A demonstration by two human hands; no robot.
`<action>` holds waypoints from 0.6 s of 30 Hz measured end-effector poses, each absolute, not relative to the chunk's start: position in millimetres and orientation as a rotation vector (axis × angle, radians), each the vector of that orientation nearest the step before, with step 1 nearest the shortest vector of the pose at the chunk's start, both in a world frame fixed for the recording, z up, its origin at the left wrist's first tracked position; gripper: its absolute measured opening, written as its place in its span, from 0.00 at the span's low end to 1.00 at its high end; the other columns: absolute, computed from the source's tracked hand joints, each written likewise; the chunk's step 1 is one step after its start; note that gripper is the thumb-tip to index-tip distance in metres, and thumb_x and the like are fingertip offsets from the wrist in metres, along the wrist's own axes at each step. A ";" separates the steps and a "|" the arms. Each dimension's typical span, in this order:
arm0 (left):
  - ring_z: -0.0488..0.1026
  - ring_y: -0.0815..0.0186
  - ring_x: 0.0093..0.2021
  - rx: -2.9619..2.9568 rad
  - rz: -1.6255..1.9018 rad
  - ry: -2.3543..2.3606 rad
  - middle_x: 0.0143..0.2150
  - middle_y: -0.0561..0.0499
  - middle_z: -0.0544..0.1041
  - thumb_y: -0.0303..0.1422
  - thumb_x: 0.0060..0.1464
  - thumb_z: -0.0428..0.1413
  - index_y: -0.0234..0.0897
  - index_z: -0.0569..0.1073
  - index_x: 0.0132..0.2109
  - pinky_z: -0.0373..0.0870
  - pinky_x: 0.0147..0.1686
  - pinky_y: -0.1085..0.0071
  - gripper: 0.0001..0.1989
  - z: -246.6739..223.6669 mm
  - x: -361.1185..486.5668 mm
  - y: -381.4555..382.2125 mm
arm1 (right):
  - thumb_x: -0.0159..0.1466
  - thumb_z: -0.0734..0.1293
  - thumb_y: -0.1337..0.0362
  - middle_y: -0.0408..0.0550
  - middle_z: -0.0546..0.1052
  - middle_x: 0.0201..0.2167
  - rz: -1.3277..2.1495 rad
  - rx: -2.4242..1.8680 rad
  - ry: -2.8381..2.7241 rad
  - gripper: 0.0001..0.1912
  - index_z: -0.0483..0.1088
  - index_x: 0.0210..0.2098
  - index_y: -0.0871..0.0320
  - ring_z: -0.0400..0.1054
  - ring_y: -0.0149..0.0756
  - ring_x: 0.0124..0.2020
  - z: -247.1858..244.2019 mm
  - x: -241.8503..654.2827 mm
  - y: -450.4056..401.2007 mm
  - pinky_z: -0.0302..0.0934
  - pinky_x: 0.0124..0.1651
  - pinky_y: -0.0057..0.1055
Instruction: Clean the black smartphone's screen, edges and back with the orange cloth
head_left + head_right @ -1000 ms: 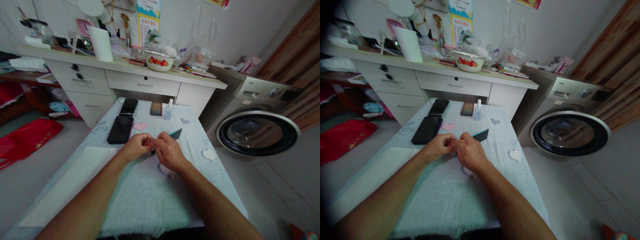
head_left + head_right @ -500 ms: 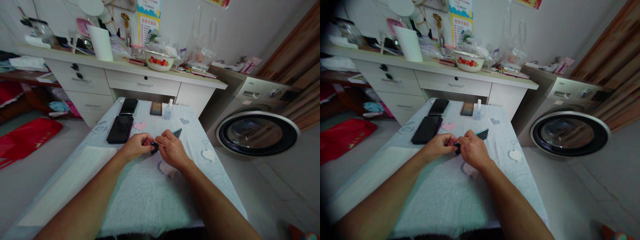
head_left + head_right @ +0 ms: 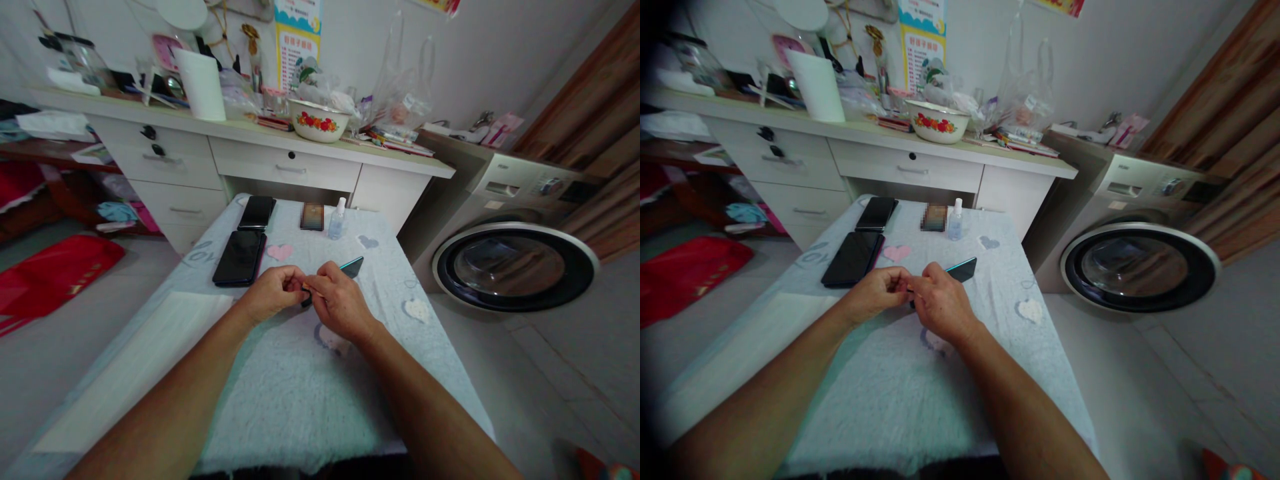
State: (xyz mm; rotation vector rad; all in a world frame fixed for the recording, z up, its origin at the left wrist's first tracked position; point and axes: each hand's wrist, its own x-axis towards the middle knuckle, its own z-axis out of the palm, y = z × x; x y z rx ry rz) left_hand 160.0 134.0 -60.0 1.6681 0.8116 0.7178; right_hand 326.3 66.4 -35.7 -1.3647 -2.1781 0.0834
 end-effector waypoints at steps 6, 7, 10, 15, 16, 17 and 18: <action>0.60 0.74 0.22 1.661 0.706 0.836 0.22 0.60 0.63 0.31 0.42 0.60 0.34 0.70 0.33 0.55 0.23 0.77 0.09 -59.1 160.7 133.2 | 0.63 0.59 0.70 0.48 0.66 0.38 0.058 -1.398 -2.131 0.12 0.72 0.42 0.57 0.63 0.32 0.37 -35.1 335.8 69.4 0.61 0.41 0.28; 0.60 0.74 0.23 1.664 0.700 0.839 0.22 0.60 0.64 0.31 0.43 0.60 0.34 0.70 0.33 0.55 0.23 0.76 0.09 -58.7 160.8 133.1 | 0.63 0.59 0.70 0.48 0.67 0.38 0.051 -1.407 -2.121 0.12 0.72 0.42 0.57 0.63 0.32 0.36 -34.9 337.8 69.9 0.61 0.41 0.28; 0.60 0.74 0.23 1.673 0.693 0.851 0.22 0.59 0.64 0.32 0.43 0.60 0.34 0.70 0.33 0.55 0.23 0.76 0.09 -57.0 160.9 132.5 | 0.62 0.59 0.70 0.48 0.67 0.38 0.031 -1.433 -2.093 0.12 0.72 0.42 0.57 0.64 0.32 0.36 -34.6 343.5 71.6 0.60 0.40 0.28; 0.60 0.74 0.22 1.675 0.691 0.863 0.22 0.60 0.64 0.32 0.42 0.60 0.34 0.70 0.32 0.55 0.23 0.76 0.09 -54.4 161.4 131.2 | 0.62 0.59 0.70 0.48 0.66 0.37 0.014 -1.447 -2.064 0.12 0.72 0.41 0.57 0.64 0.32 0.35 -35.6 347.1 73.2 0.60 0.39 0.28; 0.60 0.74 0.22 1.672 0.695 0.862 0.22 0.60 0.64 0.33 0.42 0.60 0.34 0.70 0.32 0.55 0.23 0.76 0.09 -54.2 161.5 131.0 | 0.62 0.59 0.70 0.48 0.66 0.37 0.015 -1.447 -2.069 0.12 0.72 0.41 0.57 0.64 0.32 0.35 -35.8 346.4 73.0 0.60 0.39 0.28; 0.60 0.74 0.22 1.670 0.698 0.862 0.22 0.60 0.64 0.33 0.42 0.60 0.35 0.70 0.32 0.55 0.23 0.76 0.09 -54.3 161.6 130.9 | 0.62 0.59 0.70 0.48 0.66 0.37 0.016 -1.446 -2.077 0.12 0.72 0.41 0.57 0.64 0.32 0.35 -35.9 345.1 72.7 0.60 0.39 0.28; 0.61 0.73 0.22 1.669 0.700 0.863 0.22 0.60 0.64 0.33 0.42 0.60 0.35 0.70 0.32 0.55 0.23 0.76 0.09 -54.6 161.7 131.0 | 0.62 0.59 0.70 0.48 0.66 0.37 0.020 -1.442 -2.085 0.12 0.72 0.41 0.57 0.63 0.32 0.35 -35.9 343.5 72.1 0.60 0.39 0.28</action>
